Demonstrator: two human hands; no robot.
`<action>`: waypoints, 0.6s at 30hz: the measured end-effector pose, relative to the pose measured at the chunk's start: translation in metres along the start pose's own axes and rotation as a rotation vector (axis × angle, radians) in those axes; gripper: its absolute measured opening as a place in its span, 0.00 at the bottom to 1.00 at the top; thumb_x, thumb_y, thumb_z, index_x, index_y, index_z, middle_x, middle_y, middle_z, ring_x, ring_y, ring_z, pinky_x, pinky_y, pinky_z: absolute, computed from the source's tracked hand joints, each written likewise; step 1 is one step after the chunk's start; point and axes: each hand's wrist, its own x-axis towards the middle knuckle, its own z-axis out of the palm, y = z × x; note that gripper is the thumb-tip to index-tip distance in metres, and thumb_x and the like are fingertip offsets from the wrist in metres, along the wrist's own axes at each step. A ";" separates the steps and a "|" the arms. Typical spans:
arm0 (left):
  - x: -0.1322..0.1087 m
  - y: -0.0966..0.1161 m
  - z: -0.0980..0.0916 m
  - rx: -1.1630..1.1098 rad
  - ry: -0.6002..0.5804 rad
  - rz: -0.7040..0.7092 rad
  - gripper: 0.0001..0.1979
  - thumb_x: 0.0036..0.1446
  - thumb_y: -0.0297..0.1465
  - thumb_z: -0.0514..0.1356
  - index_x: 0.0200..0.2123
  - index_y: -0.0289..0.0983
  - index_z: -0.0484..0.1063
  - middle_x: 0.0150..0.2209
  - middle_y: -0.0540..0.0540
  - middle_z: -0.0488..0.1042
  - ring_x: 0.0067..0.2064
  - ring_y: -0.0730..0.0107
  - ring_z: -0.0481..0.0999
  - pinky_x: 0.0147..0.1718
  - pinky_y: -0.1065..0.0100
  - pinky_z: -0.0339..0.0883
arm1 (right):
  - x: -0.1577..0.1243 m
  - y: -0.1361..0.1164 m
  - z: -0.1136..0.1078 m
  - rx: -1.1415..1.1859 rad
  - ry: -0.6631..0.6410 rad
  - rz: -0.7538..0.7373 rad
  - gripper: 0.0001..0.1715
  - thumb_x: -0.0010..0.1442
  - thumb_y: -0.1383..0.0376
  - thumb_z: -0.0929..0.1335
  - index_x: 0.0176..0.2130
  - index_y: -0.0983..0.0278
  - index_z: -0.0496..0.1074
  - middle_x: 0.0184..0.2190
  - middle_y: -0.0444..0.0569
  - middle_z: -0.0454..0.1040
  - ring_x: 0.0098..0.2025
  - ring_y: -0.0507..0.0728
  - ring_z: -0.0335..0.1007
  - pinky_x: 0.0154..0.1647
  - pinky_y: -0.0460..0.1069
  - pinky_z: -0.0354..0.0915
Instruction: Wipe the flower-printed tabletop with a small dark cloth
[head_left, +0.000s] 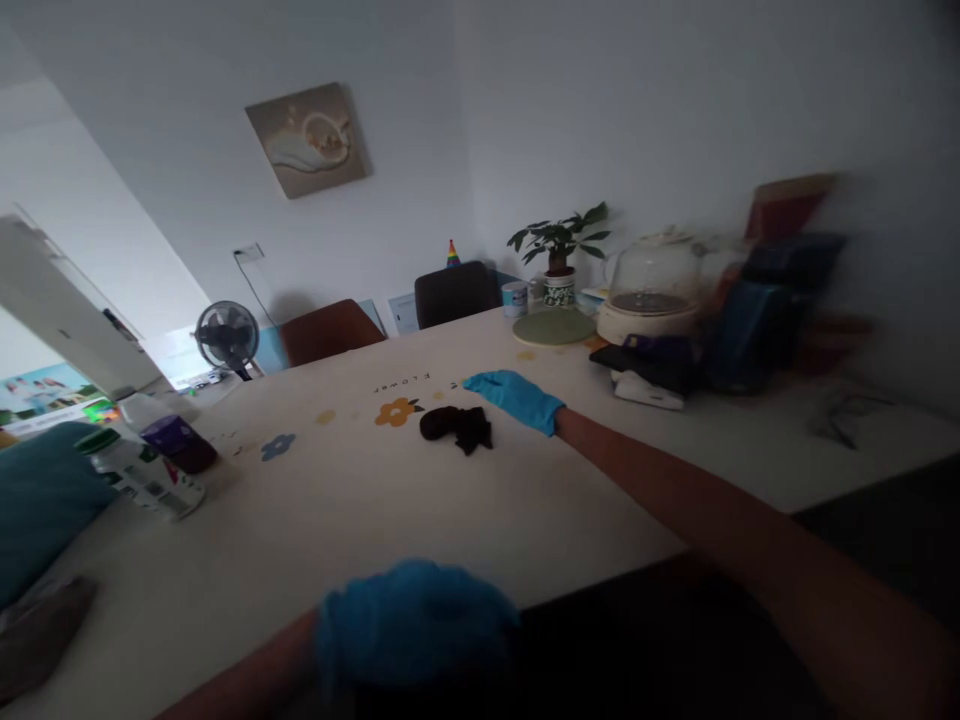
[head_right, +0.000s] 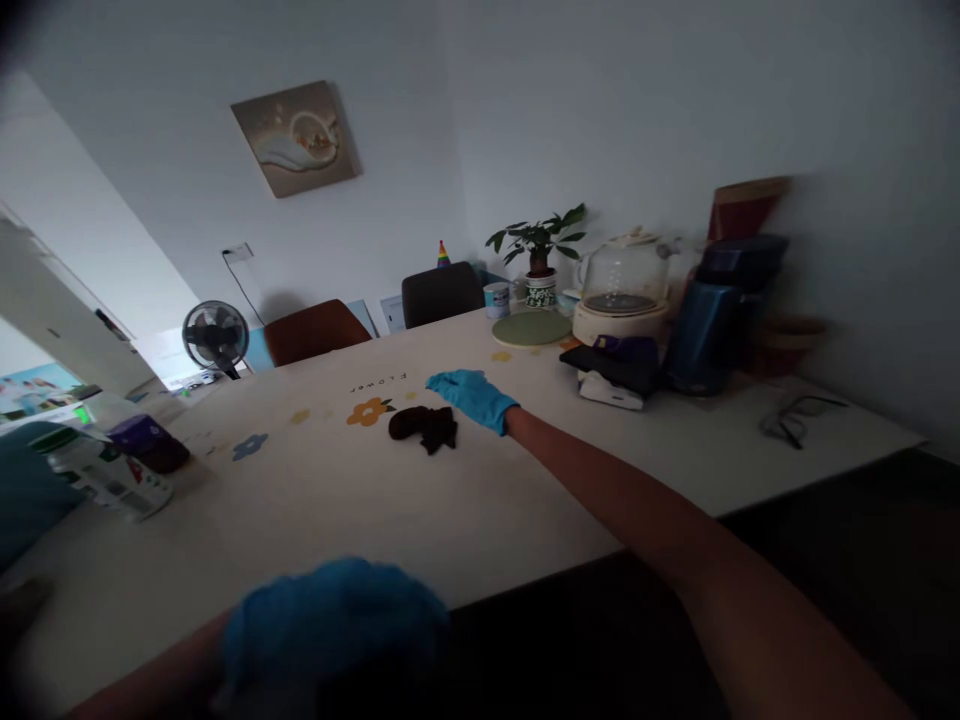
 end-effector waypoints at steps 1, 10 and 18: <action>0.001 -0.005 -0.009 0.035 0.075 -0.034 0.20 0.72 0.43 0.56 0.61 0.44 0.76 0.60 0.42 0.78 0.59 0.59 0.78 0.63 0.52 0.71 | -0.007 0.004 -0.012 0.074 0.037 0.012 0.27 0.63 0.48 0.72 0.51 0.65 0.84 0.61 0.56 0.79 0.66 0.68 0.73 0.73 0.65 0.62; 0.094 -0.057 -0.107 0.473 0.544 -0.250 0.31 0.68 0.50 0.52 0.69 0.45 0.70 0.73 0.44 0.64 0.73 0.48 0.64 0.74 0.44 0.56 | -0.038 0.047 -0.069 0.696 0.169 0.063 0.30 0.52 0.39 0.79 0.40 0.60 0.84 0.40 0.53 0.87 0.49 0.67 0.84 0.66 0.68 0.71; 0.172 -0.096 -0.083 0.391 0.531 -0.321 0.36 0.68 0.47 0.51 0.73 0.36 0.62 0.76 0.39 0.57 0.76 0.50 0.57 0.76 0.49 0.49 | -0.041 0.043 -0.089 0.694 0.375 0.096 0.29 0.62 0.39 0.74 0.34 0.61 0.81 0.35 0.54 0.85 0.40 0.64 0.84 0.58 0.66 0.77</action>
